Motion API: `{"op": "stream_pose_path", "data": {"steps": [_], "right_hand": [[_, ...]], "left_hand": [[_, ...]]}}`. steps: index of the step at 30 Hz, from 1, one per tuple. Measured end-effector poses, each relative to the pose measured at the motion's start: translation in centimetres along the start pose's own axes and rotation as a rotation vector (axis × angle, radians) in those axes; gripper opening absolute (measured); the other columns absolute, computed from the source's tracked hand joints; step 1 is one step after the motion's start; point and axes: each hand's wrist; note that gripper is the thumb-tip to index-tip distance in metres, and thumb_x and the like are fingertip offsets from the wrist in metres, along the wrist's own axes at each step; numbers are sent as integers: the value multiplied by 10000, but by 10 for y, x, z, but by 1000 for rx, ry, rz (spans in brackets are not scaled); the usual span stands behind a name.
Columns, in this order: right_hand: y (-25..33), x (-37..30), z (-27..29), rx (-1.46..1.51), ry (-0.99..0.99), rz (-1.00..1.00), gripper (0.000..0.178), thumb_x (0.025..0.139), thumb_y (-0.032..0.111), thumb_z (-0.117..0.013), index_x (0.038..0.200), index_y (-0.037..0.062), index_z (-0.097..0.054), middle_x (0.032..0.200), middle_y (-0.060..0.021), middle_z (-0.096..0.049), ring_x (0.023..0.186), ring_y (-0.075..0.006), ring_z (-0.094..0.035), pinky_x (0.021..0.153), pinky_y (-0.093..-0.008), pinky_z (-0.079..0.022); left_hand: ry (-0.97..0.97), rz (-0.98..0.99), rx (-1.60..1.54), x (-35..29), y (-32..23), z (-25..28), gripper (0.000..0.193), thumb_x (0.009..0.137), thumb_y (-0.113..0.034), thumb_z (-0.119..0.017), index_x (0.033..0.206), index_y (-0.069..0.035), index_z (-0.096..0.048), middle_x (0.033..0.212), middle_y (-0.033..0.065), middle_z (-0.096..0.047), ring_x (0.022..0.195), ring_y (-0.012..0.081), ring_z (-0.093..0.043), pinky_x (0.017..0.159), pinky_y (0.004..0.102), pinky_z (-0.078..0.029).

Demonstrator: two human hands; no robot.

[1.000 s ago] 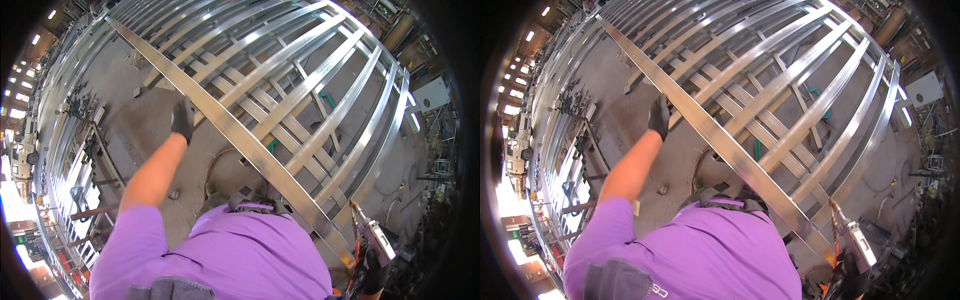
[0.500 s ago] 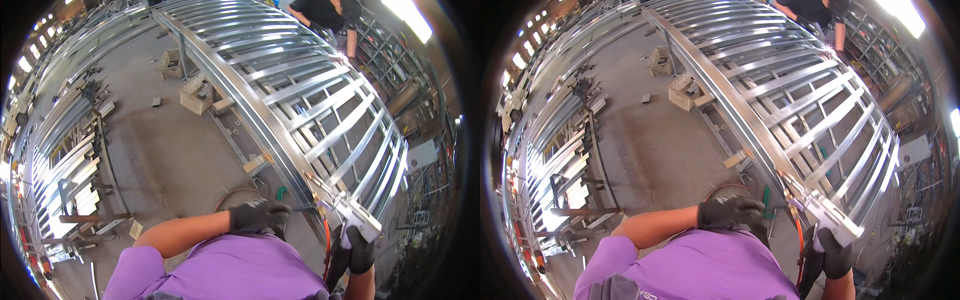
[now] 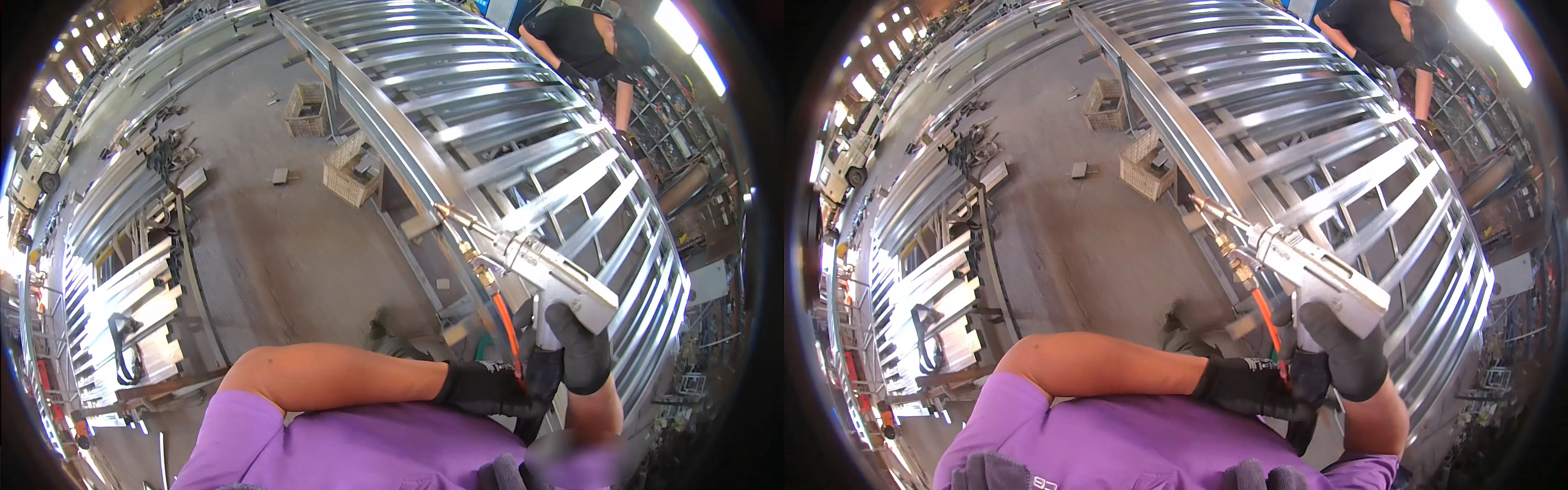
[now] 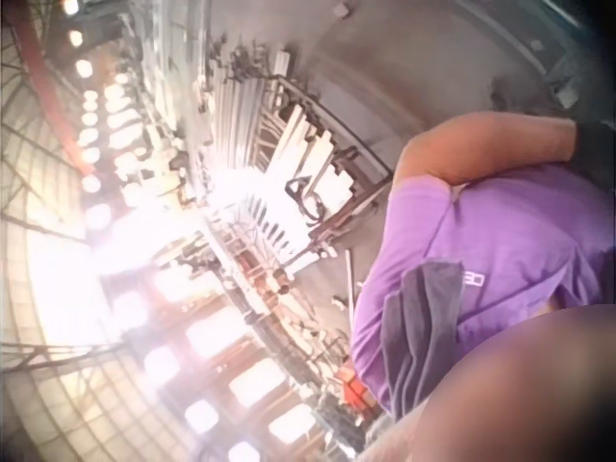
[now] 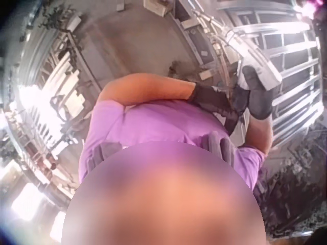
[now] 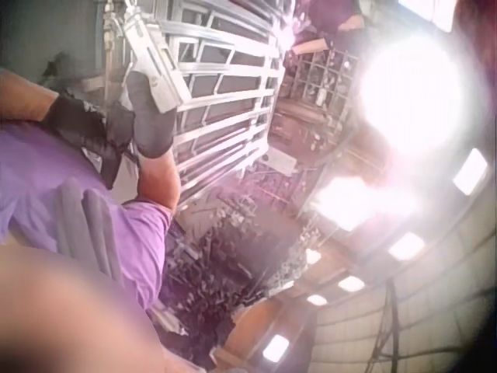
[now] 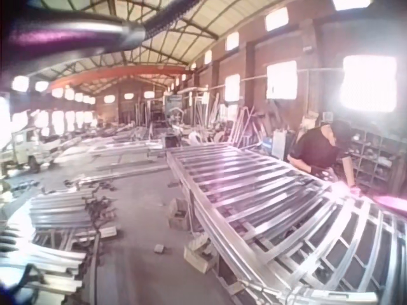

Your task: The person positions a metal frame on a support stand and then uses a handheld welding torch to weld along the joints of the frame. The person moves along the frame, applying welds at multiple intersections while another worker welds nearby.

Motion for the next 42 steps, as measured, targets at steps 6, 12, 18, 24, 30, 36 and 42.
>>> {"op": "stream_pose_path", "data": {"steps": [6, 12, 18, 24, 30, 36, 42], "right_hand": [[10, 98, -2, 54, 36, 89, 463, 1002, 198, -628, 1377, -63, -552, 1013, -172, -733, 716, -209, -712, 619, -325, -586], [44, 158, -14, 36, -22, 128, 495, 1024, 237, -600, 1421, -45, -510, 1063, -184, -722, 719, -227, -720, 609, -334, -583], [75, 221, -34, -80, -128, 70, 429, 1043, 275, -628, 1337, -33, -581, 985, -167, -735, 677, -240, -718, 597, -351, -585], [125, 289, -58, -177, -286, 111, 340, 1035, 189, -633, 1275, -52, -624, 935, -158, -735, 669, -231, -712, 586, -347, -574], [170, 395, -89, -373, -260, -63, 278, 1033, 154, -641, 1220, -52, -645, 872, -135, -720, 632, -193, -685, 548, -310, -545], [127, 490, -70, -290, -110, -241, 321, 1047, 161, -652, 1307, -22, -607, 898, -119, -719, 648, -182, -688, 563, -302, -561], [87, 547, -62, -154, 56, -325, 410, 1031, 190, -686, 1370, -22, -592, 895, -94, -711, 642, -177, -671, 583, -308, -544]], "left_hand": [[-91, 23, -2, -13, -27, 86, 363, 1106, -344, -566, 1339, -74, -634, 1335, 153, -655, 1305, 272, -591, 1117, 411, -452], [-12, -169, 700, -6, -72, 172, 433, 1119, -434, -483, 1330, -115, -686, 1267, 177, -707, 1136, 364, -677, 970, 432, -541], [136, 263, 352, -10, -124, 251, 553, 1063, -555, -542, 1375, -111, -646, 1318, 177, -693, 1172, 337, -675, 994, 411, -531], [-187, 207, 314, -138, -113, 421, 516, 1026, -343, -611, 1456, -59, -587, 1390, 171, -653, 1312, 275, -609, 1101, 383, -490], [-1135, 251, 1149, -357, -149, 686, 262, 1055, -187, -523, 1140, 0, -687, 1002, 192, -703, 923, 342, -656, 884, 421, -530], [-1510, 635, 849, -318, -185, 834, 602, 1056, -525, -509, 1058, 29, -743, 992, 236, -749, 934, 265, -694, 901, 432, -515], [-1613, 1031, 711, -273, -148, 884, 923, 1035, -715, -217, 1478, 19, -560, 1502, 282, -562, 1453, 413, -491, 1193, 469, -390]]}}
Point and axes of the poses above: each hand's wrist, its own x-axis towards the middle knuckle, its own z-axis out of the back of the hand, y = z × x
